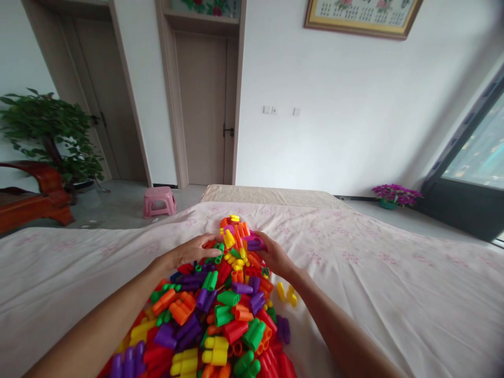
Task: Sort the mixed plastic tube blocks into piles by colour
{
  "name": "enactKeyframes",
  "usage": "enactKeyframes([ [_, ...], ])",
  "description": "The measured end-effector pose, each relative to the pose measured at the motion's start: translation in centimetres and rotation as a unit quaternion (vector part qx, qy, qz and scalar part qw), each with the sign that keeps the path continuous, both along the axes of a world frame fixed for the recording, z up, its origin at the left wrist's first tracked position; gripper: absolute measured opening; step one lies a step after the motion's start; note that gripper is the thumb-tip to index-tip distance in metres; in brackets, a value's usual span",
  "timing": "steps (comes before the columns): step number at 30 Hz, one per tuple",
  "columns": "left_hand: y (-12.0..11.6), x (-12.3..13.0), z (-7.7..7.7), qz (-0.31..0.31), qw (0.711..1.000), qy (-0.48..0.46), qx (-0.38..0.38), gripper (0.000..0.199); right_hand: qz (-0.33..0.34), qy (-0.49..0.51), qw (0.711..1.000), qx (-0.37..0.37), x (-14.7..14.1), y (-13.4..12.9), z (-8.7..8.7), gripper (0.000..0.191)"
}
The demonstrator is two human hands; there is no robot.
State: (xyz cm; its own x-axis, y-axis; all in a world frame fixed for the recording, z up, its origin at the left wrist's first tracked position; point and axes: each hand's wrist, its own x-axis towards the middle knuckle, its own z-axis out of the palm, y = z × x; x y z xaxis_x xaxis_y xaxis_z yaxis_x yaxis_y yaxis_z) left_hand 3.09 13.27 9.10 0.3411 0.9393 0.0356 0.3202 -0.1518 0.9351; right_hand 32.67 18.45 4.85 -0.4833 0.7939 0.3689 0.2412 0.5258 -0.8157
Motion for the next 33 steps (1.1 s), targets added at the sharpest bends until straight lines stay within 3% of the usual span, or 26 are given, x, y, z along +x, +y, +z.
enactKeyframes([
  [3, -2.6, -1.9, 1.8, -0.054, 0.998, 0.033, -0.010, 0.045, 0.054, -0.056, 0.996, 0.045, 1.1, -1.1, 2.2, 0.048],
  [6, -4.0, -4.1, 1.9, -0.040, 0.999, -0.019, -0.030, 0.044, -0.006, -0.067, 0.996, 0.054, 1.4, 0.4, 3.4, 0.050],
  [10, -4.3, -6.8, -1.1, 0.115, 0.991, -0.065, -0.034, 0.053, -0.202, -0.095, 0.973, 0.060, 0.7, 6.2, 3.0, 0.048],
  [12, -4.2, -7.8, -2.9, 0.160, 0.985, -0.051, -0.046, 0.053, -0.256, -0.155, 0.952, 0.060, -0.1, 9.1, 2.4, 0.048],
  [15, -4.3, -8.5, -4.9, 0.182, 0.981, -0.052, -0.040, 0.058, -0.284, -0.220, 0.931, 0.058, -1.8, 12.2, 1.5, 0.049],
  [19, -4.3, -8.8, -5.9, 0.198, 0.978, -0.057, -0.021, 0.065, -0.247, -0.243, 0.936, 0.058, -4.4, 14.0, 0.5, 0.049],
  [23, -4.0, -9.2, -6.5, 0.209, 0.975, -0.071, -0.009, 0.071, -0.173, -0.256, 0.948, 0.078, -6.0, 14.2, -0.2, 0.041],
  [29, -3.1, -9.9, -7.8, 0.239, 0.965, -0.108, -0.004, 0.081, 0.005, -0.231, 0.960, 0.158, -6.2, 11.5, -0.2, 0.036],
  [31, -2.9, -9.9, -8.1, 0.239, 0.966, -0.101, -0.002, 0.082, 0.072, -0.206, 0.962, 0.163, -6.3, 10.4, -0.1, 0.035],
  [33, -2.9, -9.7, -8.1, 0.239, 0.967, -0.089, 0.008, 0.080, 0.100, -0.179, 0.968, 0.146, -6.5, 10.0, 0.0, 0.035],
])
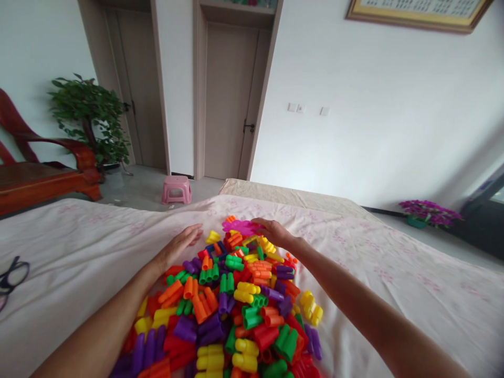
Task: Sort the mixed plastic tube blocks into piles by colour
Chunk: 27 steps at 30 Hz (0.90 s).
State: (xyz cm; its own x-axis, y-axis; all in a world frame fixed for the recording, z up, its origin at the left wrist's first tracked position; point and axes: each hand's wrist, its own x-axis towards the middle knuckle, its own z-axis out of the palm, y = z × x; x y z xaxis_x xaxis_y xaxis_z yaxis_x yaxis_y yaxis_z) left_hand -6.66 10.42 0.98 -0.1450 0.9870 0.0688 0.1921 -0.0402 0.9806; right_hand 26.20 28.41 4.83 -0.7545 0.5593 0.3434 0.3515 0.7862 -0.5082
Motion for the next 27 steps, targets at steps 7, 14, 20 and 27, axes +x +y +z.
enactKeyframes([
  [7, -0.5, 0.5, 0.6, 0.005, 0.999, 0.025, 0.022, 0.074, -0.244, -0.038, 0.968, 0.046, -1.3, 1.6, -0.3, 0.042],
  [14, -0.4, 0.5, 0.5, 0.010, 1.000, 0.016, 0.014, 0.077, -0.048, -0.091, 0.993, 0.055, -4.2, -0.8, 0.0, 0.040],
  [20, -0.6, 0.7, 0.8, 0.000, 0.999, 0.040, 0.026, 0.075, -0.011, -0.033, 0.999, 0.023, -3.2, 0.2, 0.8, 0.041],
  [27, -0.5, 0.9, 0.6, -0.045, 0.995, 0.073, 0.042, 0.058, -0.201, 0.026, 0.978, -0.059, 4.4, 2.0, -0.8, 0.040],
])
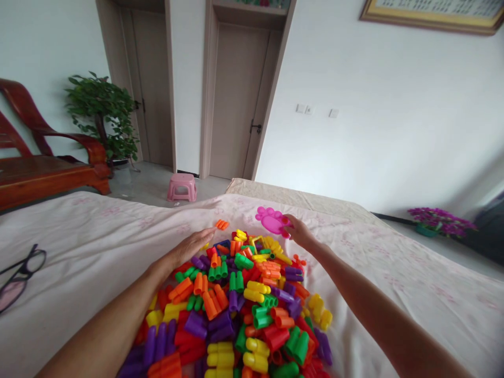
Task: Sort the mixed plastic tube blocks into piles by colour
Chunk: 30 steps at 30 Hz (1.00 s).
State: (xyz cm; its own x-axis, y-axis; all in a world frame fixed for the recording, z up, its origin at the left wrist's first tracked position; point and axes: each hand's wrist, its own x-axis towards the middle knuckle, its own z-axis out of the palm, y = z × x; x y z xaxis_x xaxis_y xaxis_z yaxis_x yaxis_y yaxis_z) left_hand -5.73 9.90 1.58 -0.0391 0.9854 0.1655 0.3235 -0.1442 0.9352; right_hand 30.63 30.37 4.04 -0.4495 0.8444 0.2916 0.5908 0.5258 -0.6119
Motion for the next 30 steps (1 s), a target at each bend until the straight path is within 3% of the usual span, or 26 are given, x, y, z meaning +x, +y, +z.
enactKeyframes([
  [5, 0.0, 0.1, 0.0, -0.031, 0.999, 0.027, -0.005, 0.055, 0.078, 0.069, 0.986, -0.132, 1.6, -4.5, -0.8, 0.051],
  [11, -1.2, 2.9, 2.6, -0.095, 0.995, 0.011, -0.007, 0.049, 0.127, 0.094, 0.976, -0.150, 0.6, -10.5, 2.9, 0.046],
  [16, -3.7, 5.7, 6.1, -0.142, 0.990, -0.006, -0.011, 0.054, 0.101, 0.101, 0.981, -0.130, 1.9, -13.8, 5.8, 0.048],
  [18, -5.2, 5.6, 7.2, -0.143, 0.990, -0.015, -0.012, 0.055, 0.062, 0.133, 0.980, -0.133, 3.3, -14.0, 5.8, 0.049],
  [20, -6.9, 4.8, 7.5, -0.133, 0.991, -0.013, -0.017, 0.058, -0.019, 0.155, 0.978, -0.137, 5.3, -13.6, 5.1, 0.050],
  [23, -9.9, 2.5, 6.0, -0.096, 0.994, 0.037, -0.026, 0.063, -0.180, 0.154, 0.959, -0.154, 8.5, -12.8, 3.0, 0.049],
  [25, -12.1, 0.8, 4.0, -0.060, 0.995, 0.078, -0.032, 0.069, -0.231, 0.154, 0.946, -0.169, 10.0, -12.9, 1.5, 0.045],
  [30, -17.5, -0.9, -0.7, -0.023, 0.984, 0.172, 0.027, 0.091, -0.195, 0.169, 0.945, -0.200, 10.4, -15.3, -0.1, 0.038],
])
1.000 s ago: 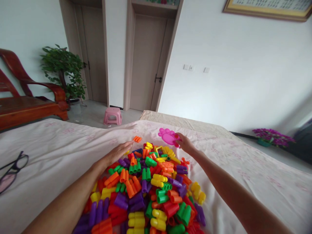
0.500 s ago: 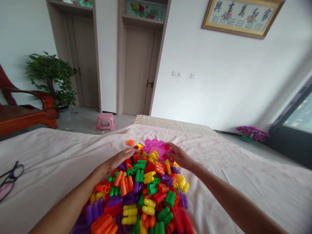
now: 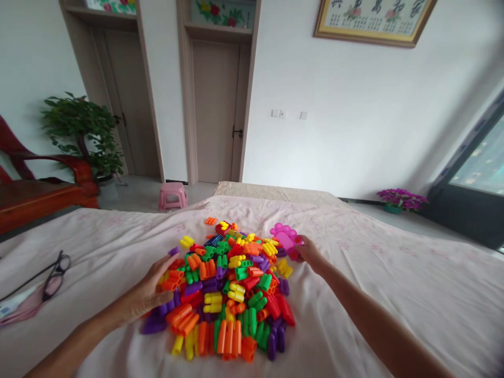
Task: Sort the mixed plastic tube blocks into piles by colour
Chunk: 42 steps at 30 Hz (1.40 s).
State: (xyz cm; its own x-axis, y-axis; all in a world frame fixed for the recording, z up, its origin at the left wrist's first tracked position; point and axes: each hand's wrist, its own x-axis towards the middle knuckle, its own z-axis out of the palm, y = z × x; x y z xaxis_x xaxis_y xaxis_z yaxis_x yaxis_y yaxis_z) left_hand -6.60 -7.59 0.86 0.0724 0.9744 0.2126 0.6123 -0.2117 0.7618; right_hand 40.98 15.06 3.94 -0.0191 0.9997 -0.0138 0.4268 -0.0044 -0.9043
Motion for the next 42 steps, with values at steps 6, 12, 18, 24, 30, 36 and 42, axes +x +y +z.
enactKeyframes([
  [6, -3.0, 4.4, -1.3, 0.057, 0.980, 0.156, 0.113, 0.125, 0.089, 0.048, 0.994, -0.043, -2.6, -3.7, 0.2, 0.038],
  [12, -1.2, 9.4, 0.1, 0.090, 0.980, 0.125, 0.129, 0.113, 0.114, 0.061, 0.990, -0.056, -4.6, -5.1, 0.2, 0.037],
  [18, 2.1, 13.0, 1.6, 0.101, 0.982, 0.046, 0.154, 0.101, 0.148, 0.092, 0.983, -0.055, -7.8, -6.0, 0.4, 0.026],
  [24, 5.0, 14.7, 2.9, 0.115, 0.981, -0.059, 0.146, 0.089, 0.205, 0.217, 0.954, -0.035, -10.0, -6.9, 0.6, 0.029],
  [30, 7.3, 16.3, 4.4, 0.122, 0.970, -0.180, 0.108, 0.083, 0.199, 0.202, 0.959, -0.014, -10.1, -6.9, 1.7, 0.031],
  [36, 8.9, 17.1, 7.5, 0.144, 0.957, -0.216, 0.127, 0.068, 0.173, 0.073, 0.981, 0.043, -10.4, -6.9, 4.8, 0.041],
  [42, 7.9, 15.6, 10.4, 0.036, 0.968, -0.234, 0.085, 0.056, 0.146, -0.064, 0.970, 0.181, -9.3, -6.8, 7.2, 0.047],
])
